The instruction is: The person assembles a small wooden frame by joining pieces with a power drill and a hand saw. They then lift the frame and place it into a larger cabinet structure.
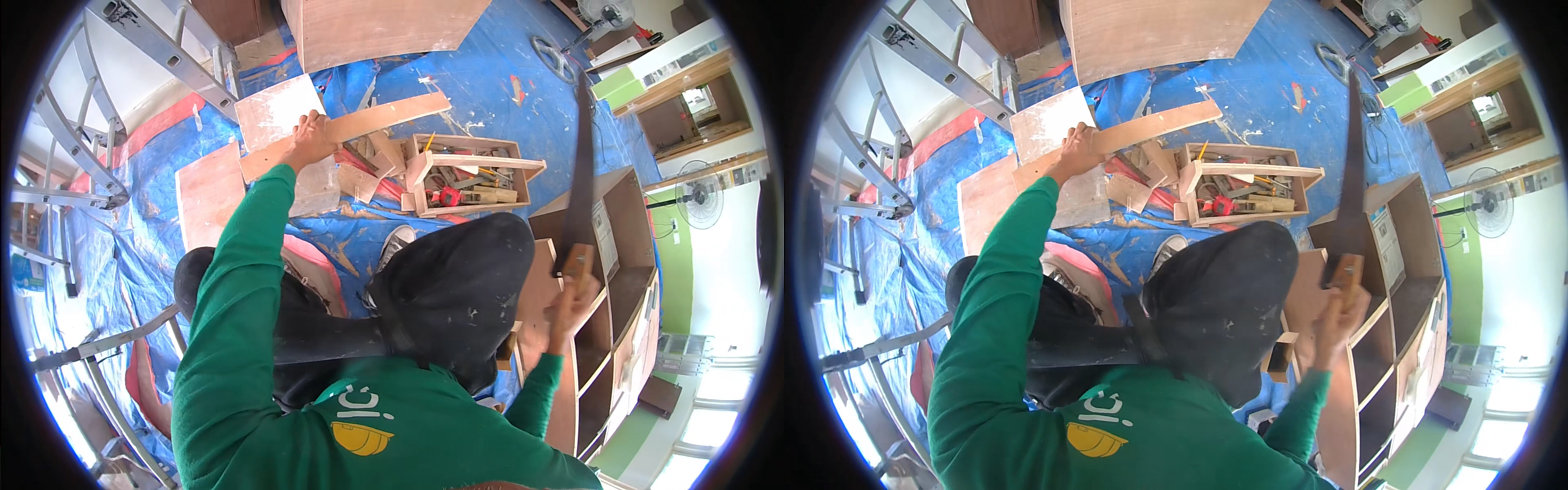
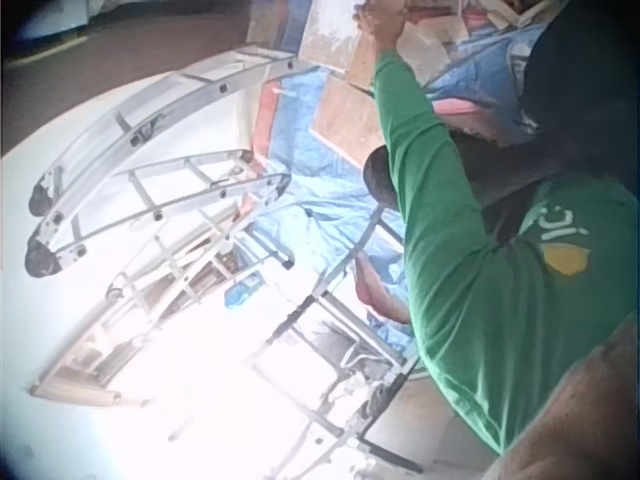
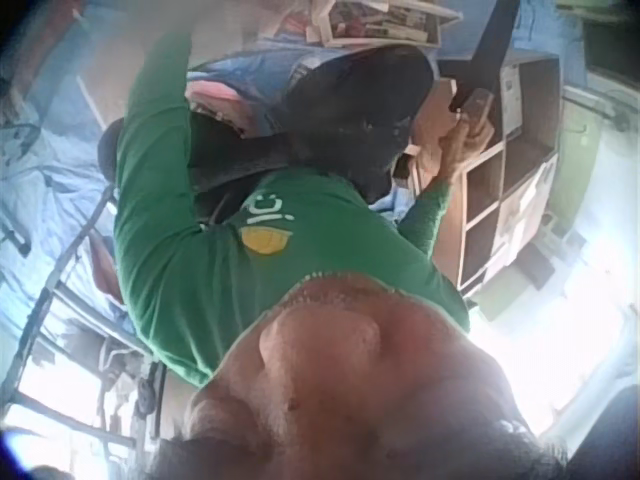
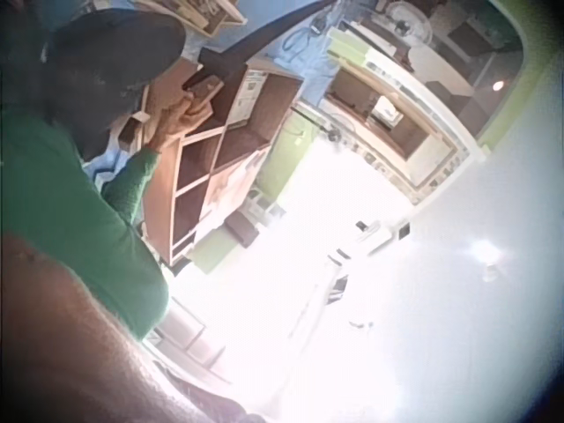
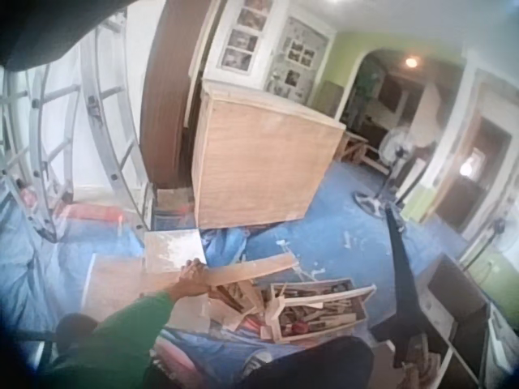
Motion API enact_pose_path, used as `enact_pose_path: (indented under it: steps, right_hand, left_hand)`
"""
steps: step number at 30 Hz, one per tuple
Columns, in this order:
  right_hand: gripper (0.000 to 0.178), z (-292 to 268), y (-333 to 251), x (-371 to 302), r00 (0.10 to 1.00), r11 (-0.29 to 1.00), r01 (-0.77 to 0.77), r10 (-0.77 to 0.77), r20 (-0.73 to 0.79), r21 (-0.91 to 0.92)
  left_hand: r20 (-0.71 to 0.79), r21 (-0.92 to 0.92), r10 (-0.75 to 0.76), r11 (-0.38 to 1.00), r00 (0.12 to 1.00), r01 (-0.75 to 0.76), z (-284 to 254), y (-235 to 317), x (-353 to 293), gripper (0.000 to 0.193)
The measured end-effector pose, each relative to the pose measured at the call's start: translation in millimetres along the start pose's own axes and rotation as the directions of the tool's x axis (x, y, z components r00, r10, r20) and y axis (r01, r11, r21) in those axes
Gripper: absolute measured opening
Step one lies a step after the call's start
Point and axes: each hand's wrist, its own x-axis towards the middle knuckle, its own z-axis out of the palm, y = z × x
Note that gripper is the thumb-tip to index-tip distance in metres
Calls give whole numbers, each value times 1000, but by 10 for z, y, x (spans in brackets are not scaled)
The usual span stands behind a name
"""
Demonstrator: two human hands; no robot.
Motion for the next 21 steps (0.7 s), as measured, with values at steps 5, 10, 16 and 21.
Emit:
enact_pose_path:
  steps: [5, 10, 16, 21]
  right_hand:
    - [31, 83, -1025, 196, 992, 995, 14, -26, 126, 96]
    - [40, 1067, -1578, 43, 843, 929, -286, 128, 522, 234]
    - [47, 1984, -1260, -80, 801, 973, 126, -215, 559, 193]
    - [42, 2157, -1017, -194, 745, 980, 172, -194, 638, 98]
  left_hand:
    - [26, 132, -81, 988, 996, 77, -247, -532, -259, 80]
    - [42, 145, -109, 984, 993, 102, -151, -671, -417, 80]
    - [115, 14, 48, 999, 992, -50, -123, 107, -365, 79]
    - [208, 84, 28, 995, 978, -46, -174, 201, -216, 87]
